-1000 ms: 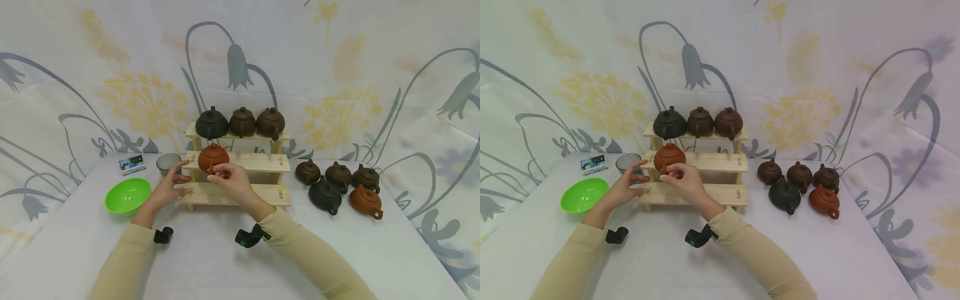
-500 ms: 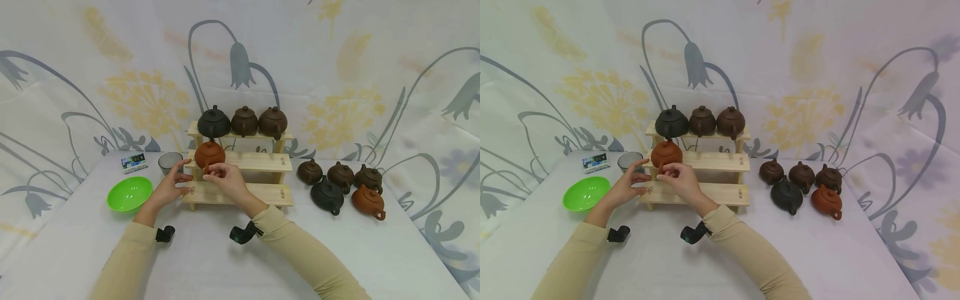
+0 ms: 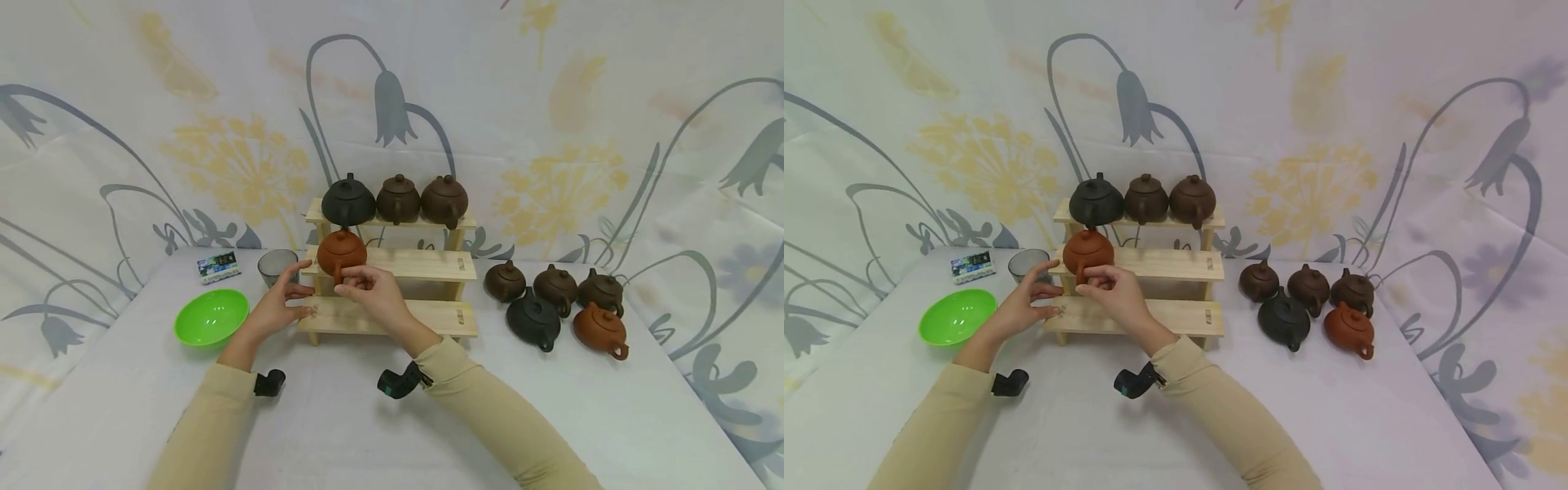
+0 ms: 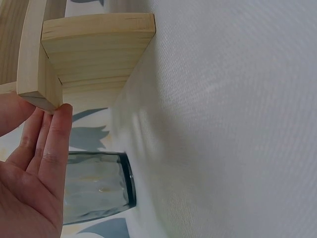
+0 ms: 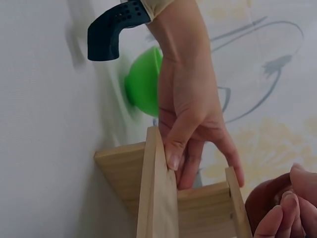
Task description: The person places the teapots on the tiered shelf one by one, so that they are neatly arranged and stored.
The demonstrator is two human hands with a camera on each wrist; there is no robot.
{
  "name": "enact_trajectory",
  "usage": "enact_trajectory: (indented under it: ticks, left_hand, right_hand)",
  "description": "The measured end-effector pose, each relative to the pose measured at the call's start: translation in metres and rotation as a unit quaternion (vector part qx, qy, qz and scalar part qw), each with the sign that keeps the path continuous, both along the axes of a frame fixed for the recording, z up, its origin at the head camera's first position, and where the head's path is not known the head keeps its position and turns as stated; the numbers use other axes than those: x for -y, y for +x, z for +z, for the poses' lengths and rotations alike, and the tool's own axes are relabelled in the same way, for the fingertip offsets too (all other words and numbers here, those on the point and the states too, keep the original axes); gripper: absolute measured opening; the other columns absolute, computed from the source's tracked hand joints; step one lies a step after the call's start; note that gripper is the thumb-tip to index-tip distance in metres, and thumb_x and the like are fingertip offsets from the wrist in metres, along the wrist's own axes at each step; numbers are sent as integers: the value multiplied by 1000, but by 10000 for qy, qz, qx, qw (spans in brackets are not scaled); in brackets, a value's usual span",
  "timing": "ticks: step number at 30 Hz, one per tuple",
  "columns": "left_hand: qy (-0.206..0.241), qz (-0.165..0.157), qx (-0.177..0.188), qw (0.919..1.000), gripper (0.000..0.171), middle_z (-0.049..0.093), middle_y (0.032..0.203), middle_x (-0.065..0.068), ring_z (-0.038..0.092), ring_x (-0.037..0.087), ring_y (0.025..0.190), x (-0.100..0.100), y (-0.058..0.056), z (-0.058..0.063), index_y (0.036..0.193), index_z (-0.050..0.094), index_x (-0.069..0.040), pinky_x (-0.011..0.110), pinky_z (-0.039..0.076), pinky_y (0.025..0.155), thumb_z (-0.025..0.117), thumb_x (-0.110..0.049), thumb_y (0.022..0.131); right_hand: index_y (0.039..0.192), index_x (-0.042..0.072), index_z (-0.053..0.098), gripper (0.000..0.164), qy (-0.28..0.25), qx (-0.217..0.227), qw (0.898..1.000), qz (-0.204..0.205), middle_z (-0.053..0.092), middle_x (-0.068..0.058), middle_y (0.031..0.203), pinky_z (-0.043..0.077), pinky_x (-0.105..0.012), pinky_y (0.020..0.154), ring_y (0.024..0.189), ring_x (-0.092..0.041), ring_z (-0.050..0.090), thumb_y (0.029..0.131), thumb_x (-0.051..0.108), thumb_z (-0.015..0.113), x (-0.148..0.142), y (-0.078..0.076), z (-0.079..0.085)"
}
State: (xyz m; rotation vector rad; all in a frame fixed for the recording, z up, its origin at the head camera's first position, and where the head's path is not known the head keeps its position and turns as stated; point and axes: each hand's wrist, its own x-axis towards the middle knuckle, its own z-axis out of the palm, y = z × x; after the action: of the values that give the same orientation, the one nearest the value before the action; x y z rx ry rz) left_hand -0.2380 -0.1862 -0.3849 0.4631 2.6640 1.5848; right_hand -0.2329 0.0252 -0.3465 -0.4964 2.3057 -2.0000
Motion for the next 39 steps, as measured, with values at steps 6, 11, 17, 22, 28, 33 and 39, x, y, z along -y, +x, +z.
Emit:
enact_trajectory:
  ticks: [6, 11, 17, 22, 28, 33, 39]
  left_hand:
    - [16, -25, -49, 10000, 83, 55, 115, 29, 50, 41, 111, 0, -1, -1, 146, 21, -13, 50, 46, 88, 63, 14, 80]
    - [64, -44, -35, 10000, 82, 55, 116, 29, 50, 41, 112, 1, 0, -1, 146, 21, -13, 47, 47, 87, 62, 14, 80]
    - [82, -41, -15, 10000, 82, 55, 116, 30, 50, 42, 112, 1, 0, -1, 146, 21, -13, 47, 47, 87, 63, 14, 80]
    - [74, -43, -19, 10000, 82, 55, 116, 29, 50, 42, 112, 1, 0, -1, 146, 21, -13, 48, 47, 87, 62, 13, 81]
    - [134, -62, -7, 9999, 82, 55, 115, 30, 49, 43, 113, 1, 0, -2, 146, 21, -13, 53, 42, 92, 62, 15, 80]
    - [64, -24, 2, 10000, 82, 55, 116, 30, 49, 43, 112, 1, 0, -1, 146, 21, -13, 49, 46, 88, 62, 14, 80]
    - [7, -10, -21, 10000, 82, 55, 116, 29, 50, 42, 112, 1, 0, -1, 146, 22, -13, 48, 48, 86, 63, 14, 80]
  right_hand:
    - [108, -4, 65, 28, -406, 58, 9991, 57, 55, -1, 78, 42, -21, 60, 69, -12, 49, 82, 5, 71, -18, 9, 0]
    - [108, -5, 65, 28, -629, 93, 9980, -33, 56, -2, 77, 41, -20, 59, 67, -12, 48, 81, 3, 71, -36, 13, -1]
    - [106, -6, 64, 27, -779, -45, 9964, -321, 56, -3, 77, 43, -22, 59, 66, -12, 49, 82, 2, 70, -61, 18, -2]
    - [106, -6, 63, 26, -791, -40, 9951, -600, 57, -3, 78, 45, -23, 60, 67, -12, 51, 82, 2, 69, -82, 22, -2]
    - [107, -8, 62, 27, -762, -70, 9940, -776, 56, -3, 79, 45, -24, 62, 67, -12, 50, 83, 3, 69, -103, 27, -1]
    - [107, -10, 60, 28, -806, -139, 9916, -1001, 55, -2, 77, 44, -22, 60, 66, -11, 50, 83, 0, 68, -121, 30, -1]
    - [108, -14, 58, 30, -826, -177, 9875, -1334, 55, 0, 75, 44, -20, 58, 65, -10, 49, 83, -1, 68, -142, 35, -2]
